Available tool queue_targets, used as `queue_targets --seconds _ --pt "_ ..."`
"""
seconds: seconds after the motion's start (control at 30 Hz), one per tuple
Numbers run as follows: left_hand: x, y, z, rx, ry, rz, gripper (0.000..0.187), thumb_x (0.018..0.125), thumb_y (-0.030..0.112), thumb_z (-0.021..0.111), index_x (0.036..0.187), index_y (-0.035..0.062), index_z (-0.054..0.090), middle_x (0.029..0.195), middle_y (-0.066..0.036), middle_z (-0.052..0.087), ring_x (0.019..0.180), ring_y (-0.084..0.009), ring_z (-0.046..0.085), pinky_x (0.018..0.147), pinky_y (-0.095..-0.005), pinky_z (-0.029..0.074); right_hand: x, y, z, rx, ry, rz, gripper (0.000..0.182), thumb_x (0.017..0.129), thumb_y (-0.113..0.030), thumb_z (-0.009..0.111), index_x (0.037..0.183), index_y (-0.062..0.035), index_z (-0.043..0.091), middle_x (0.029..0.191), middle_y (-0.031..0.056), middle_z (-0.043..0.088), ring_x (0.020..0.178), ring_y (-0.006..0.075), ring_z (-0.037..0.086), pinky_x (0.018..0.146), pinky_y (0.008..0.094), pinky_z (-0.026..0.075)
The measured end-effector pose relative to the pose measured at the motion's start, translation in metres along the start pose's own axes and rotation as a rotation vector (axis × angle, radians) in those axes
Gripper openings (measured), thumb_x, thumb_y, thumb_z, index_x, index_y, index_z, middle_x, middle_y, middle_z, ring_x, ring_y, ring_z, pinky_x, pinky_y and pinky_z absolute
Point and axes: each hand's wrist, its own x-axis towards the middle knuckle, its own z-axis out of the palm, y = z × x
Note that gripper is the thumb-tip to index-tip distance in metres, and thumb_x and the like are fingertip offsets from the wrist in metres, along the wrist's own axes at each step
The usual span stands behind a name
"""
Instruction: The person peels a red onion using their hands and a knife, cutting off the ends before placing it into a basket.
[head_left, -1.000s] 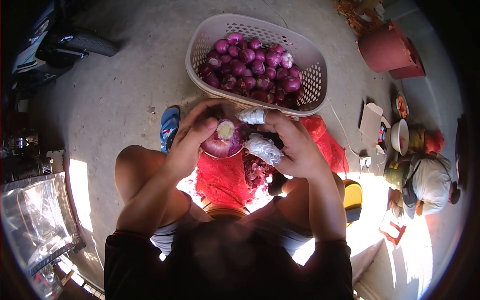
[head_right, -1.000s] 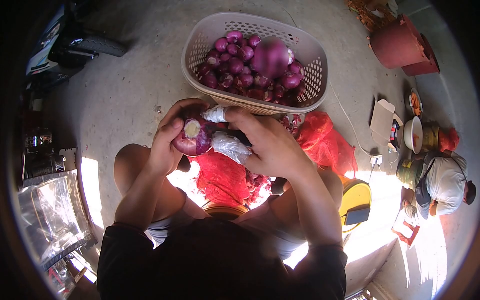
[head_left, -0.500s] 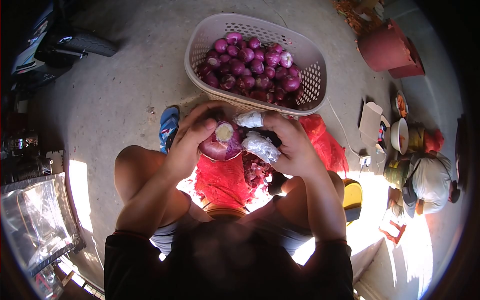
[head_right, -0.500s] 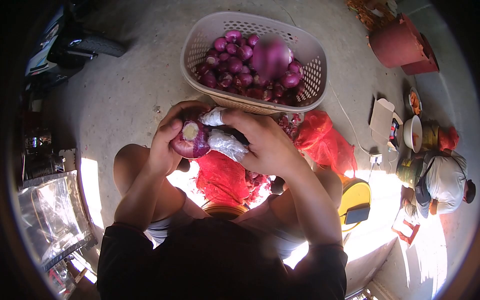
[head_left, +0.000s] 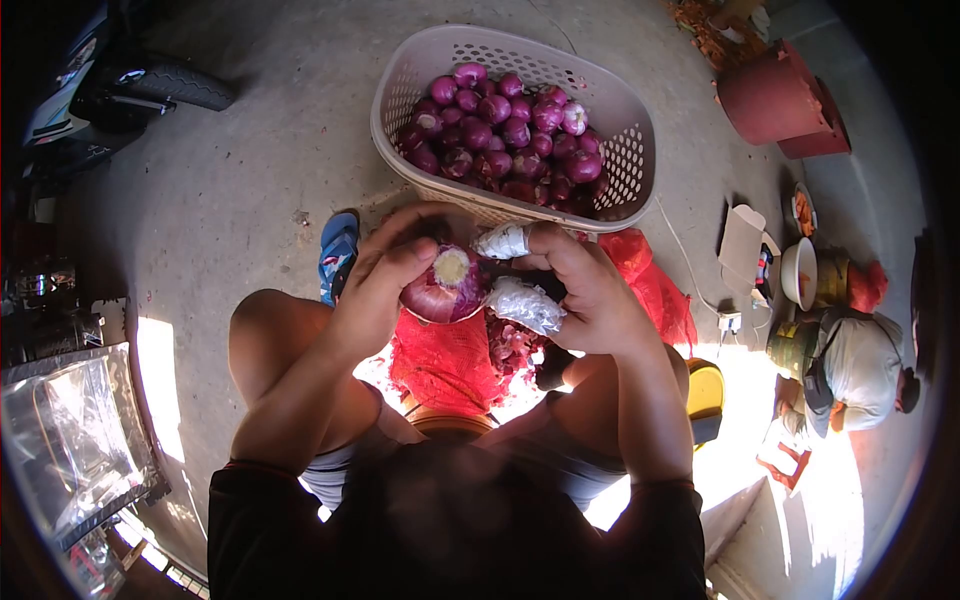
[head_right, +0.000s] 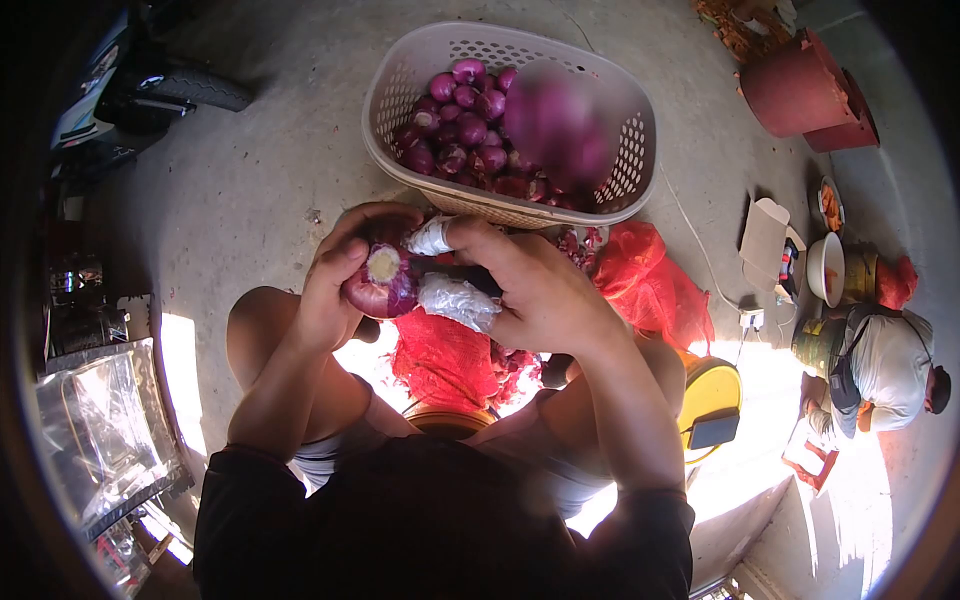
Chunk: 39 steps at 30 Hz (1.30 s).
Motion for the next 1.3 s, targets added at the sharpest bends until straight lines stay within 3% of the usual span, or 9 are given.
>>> queue_targets --seconds 0.3,0.6,0.9,1.03,1.23,1.3 --pt "0.001 -0.001 0.001 -0.017 -0.016 -0.019 0.035 0.085 0.018 0.044 0.114 -0.0020 0.049 0.106 -0.010 0.057 0.100 -0.0166 0.053 0.090 -0.0286 0.039 0.000 0.001 0.000 -0.011 -0.011 0.002 0.052 0.061 0.000 0.064 0.111 -0.0066 0.049 0.097 0.0135 0.060 0.088 0.0327 0.060 0.073 0.0368 0.049" --pt "0.000 -0.003 -0.002 -0.004 0.024 -0.007 0.038 0.085 0.019 0.044 0.116 -0.0020 0.047 0.107 -0.009 0.055 0.100 -0.0162 0.052 0.090 -0.0283 0.038 0.005 0.002 0.007 -0.087 0.097 -0.137 0.047 0.065 -0.004 0.069 0.108 -0.0070 0.051 0.103 0.0134 0.059 0.089 0.0331 0.060 0.074 0.0371 0.049" --pt "-0.002 0.005 0.002 -0.099 -0.040 0.000 0.044 0.081 0.019 0.047 0.119 -0.0024 0.043 0.108 -0.011 0.054 0.104 -0.0187 0.051 0.092 -0.0306 0.038 0.004 0.006 0.014 0.042 0.215 -0.116 0.045 0.068 0.001 0.067 0.110 -0.0049 0.051 0.103 0.0121 0.060 0.088 0.0260 0.062 0.076 0.0324 0.048" --pt "-0.002 0.004 -0.001 -0.187 -0.023 -0.014 0.045 0.079 0.016 0.047 0.120 -0.0020 0.040 0.111 -0.013 0.052 0.106 -0.0207 0.051 0.093 -0.0322 0.038 0.007 -0.003 0.007 0.106 0.230 -0.121 0.036 0.074 0.004 0.061 0.107 -0.0021 0.050 0.096 0.0105 0.061 0.088 0.0203 0.061 0.076 0.0297 0.047" --pt "-0.003 0.007 0.000 -0.222 -0.009 -0.011 0.045 0.078 0.016 0.047 0.118 -0.0006 0.038 0.113 -0.013 0.050 0.107 -0.0207 0.050 0.094 -0.0328 0.037 -0.001 -0.001 0.003 0.107 0.080 0.038 0.050 0.073 0.000 0.064 0.115 -0.0017 0.039 0.080 0.0105 0.061 0.071 0.0196 0.058 0.064 0.0281 0.044" --pt "-0.001 0.008 0.002 -0.148 0.010 -0.020 0.051 0.078 0.028 0.045 0.119 -0.0005 0.036 0.114 -0.015 0.049 0.106 -0.0225 0.051 0.091 -0.0338 0.040 -0.003 0.001 0.004 0.074 0.064 0.046 0.051 0.072 -0.001 0.065 0.115 -0.0019 0.038 0.078 0.0112 0.061 0.068 0.0207 0.059 0.063 0.0287 0.044"
